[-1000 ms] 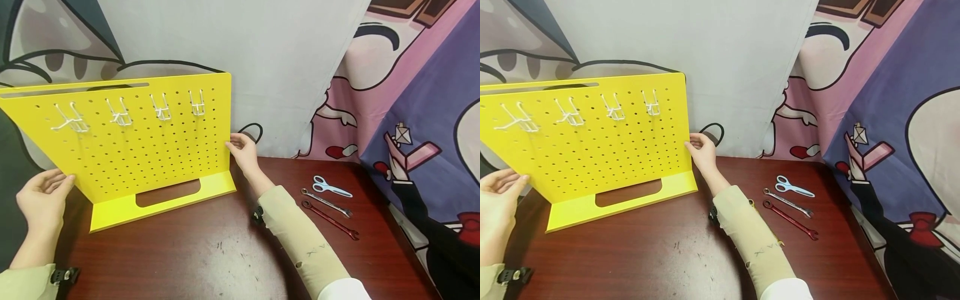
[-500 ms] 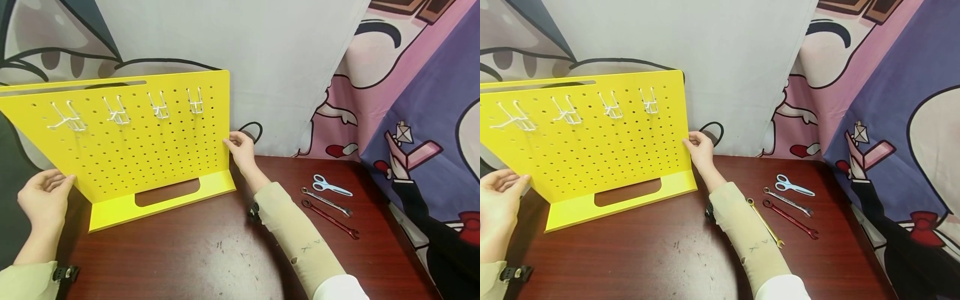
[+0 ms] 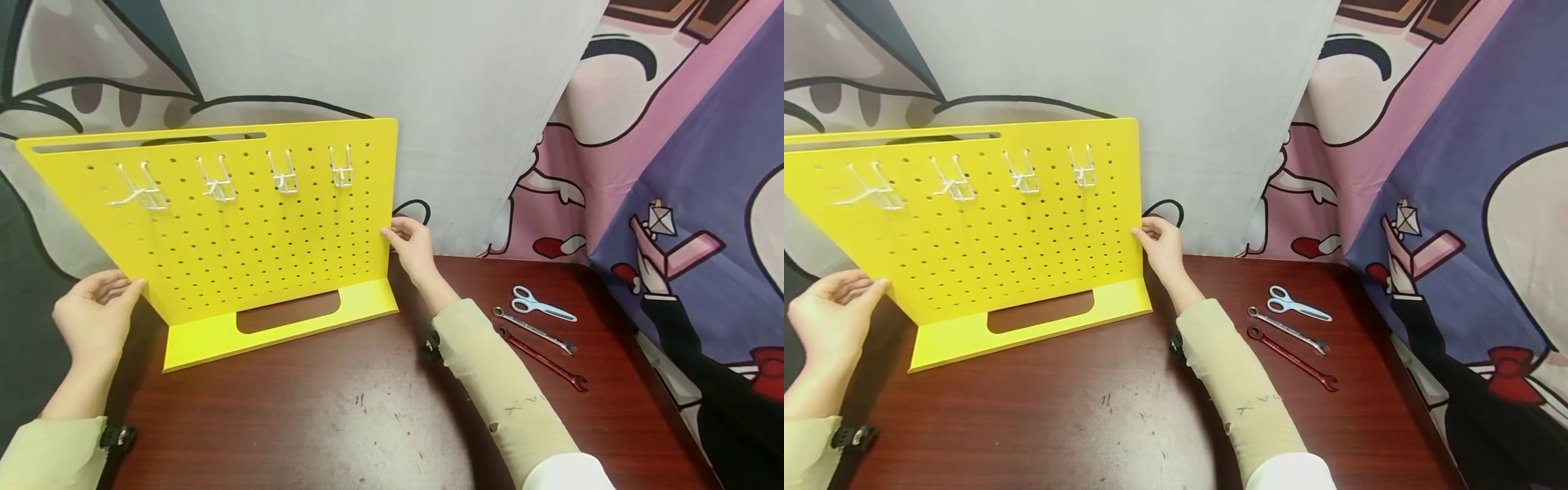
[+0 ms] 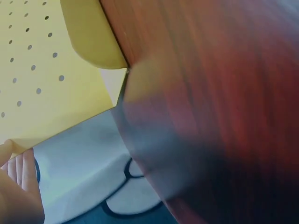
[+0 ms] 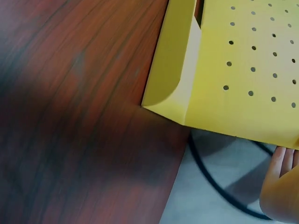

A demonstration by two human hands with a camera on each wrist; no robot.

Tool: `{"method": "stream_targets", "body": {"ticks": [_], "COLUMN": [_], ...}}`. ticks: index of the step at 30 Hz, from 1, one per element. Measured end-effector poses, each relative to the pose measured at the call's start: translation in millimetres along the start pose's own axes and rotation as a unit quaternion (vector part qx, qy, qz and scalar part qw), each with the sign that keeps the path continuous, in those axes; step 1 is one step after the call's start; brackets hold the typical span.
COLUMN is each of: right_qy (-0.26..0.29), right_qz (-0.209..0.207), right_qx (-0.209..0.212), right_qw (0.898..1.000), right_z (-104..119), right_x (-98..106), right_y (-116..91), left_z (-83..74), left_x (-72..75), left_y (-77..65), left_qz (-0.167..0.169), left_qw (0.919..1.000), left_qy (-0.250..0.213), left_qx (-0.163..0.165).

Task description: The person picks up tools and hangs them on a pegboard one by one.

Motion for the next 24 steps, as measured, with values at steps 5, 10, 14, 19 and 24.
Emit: {"method": "stream_targets", "body": {"ticks": [5, 10, 14, 19, 24], "right_qy": [-0.018, -0.042, -0.056, -0.064, -0.066], "right_qz": [-0.022, -0.035, -0.044, -0.054, -0.063], "right_qx": [0.007, 0.02, 0.023, 0.028, 0.027], "right_qw": [1.0, 0.998, 0.997, 0.996, 0.995], "right_z": [-7.0, -9.0, -10.5, -12.8, -16.8], "right_x": [26.3, 50.3, 66.8, 84.1, 102.6], "right_y": [-4.3, -8.3, -10.0, -13.4, -17.3], "left_z": [-8.6, -18.4, -24.9, -31.9, -37.8], "left_x": [-23.5, -46.9, -62.9, -79.7, -97.7], "left_y": [-4.6, -6.2, -5.6, -6.9, -8.5], "left_qz": [0.023, 0.047, 0.058, 0.068, 0.081], "left_qw": [0.9994, 0.9969, 0.995, 0.9926, 0.9895], "left_qy": [0.016, 0.045, 0.058, 0.063, 0.059], "left_qx": [-0.022, -0.043, -0.056, -0.078, -0.104]}}
Point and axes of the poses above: each hand's wrist, its own y-axis towards the middle knuckle, its own x-axis out of the back of the hand, z = x × y, the point moved 7 cm from there along y, towards the middle knuckle, and after that the axes turned 4 degrees about x, right-handed, at the moved point
